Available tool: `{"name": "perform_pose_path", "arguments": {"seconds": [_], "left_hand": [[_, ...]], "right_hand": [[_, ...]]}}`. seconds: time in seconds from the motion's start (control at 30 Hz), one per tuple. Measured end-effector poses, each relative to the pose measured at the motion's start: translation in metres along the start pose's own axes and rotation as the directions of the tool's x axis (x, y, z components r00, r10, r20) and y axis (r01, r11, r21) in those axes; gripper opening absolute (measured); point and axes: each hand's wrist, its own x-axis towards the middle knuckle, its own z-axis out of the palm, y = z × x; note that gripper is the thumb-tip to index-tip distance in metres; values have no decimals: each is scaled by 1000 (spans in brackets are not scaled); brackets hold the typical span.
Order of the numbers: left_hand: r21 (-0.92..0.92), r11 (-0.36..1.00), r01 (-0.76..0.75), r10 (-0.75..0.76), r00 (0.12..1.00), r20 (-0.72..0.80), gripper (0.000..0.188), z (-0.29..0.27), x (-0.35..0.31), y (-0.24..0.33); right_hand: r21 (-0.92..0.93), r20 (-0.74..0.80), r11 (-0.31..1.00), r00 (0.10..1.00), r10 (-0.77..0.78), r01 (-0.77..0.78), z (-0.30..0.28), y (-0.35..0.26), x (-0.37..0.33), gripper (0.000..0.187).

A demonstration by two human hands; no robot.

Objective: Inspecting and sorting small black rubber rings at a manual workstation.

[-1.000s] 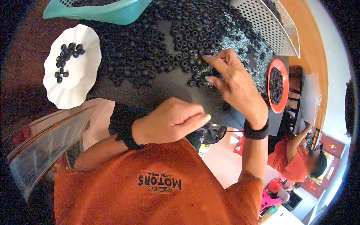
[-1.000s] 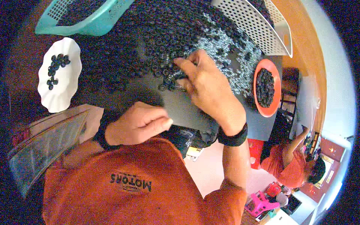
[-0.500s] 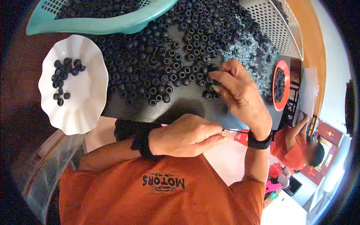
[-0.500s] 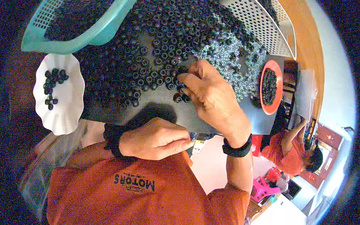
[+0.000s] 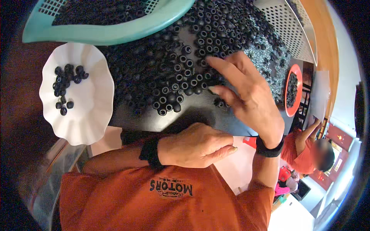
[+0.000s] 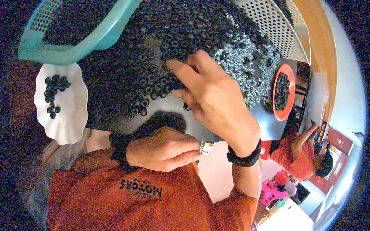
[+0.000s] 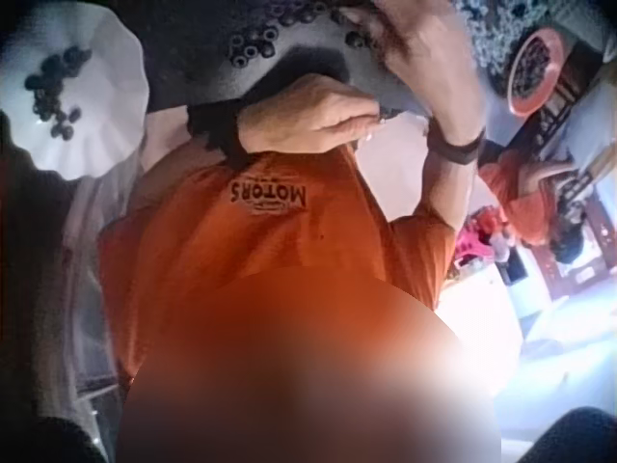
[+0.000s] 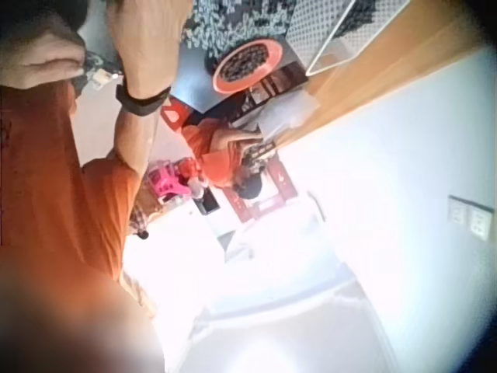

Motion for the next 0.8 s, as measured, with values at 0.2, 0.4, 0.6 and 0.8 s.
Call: {"name": "perform_pose_path", "arguments": {"seconds": [0.2,0.4,0.6,0.8], "left_hand": [[-17,998,-54,51,990,-133,17,4,-4,3],[50,998,-39,44,993,-113,22,7,-7,1],[58,996,-66,74,986,-150,25,10,-8,1],[79,994,-80,92,983,-158,26,10,-8,2]], "right_hand": [[-120,98,985,989,-111,123,-2,13,21,41],[-233,-3,960,987,-158,153,-8,33,36,25],[-295,-10,937,979,-201,190,-6,33,38,25],[-185,-53,940,952,-300,286,-3,7,53,27]]}}
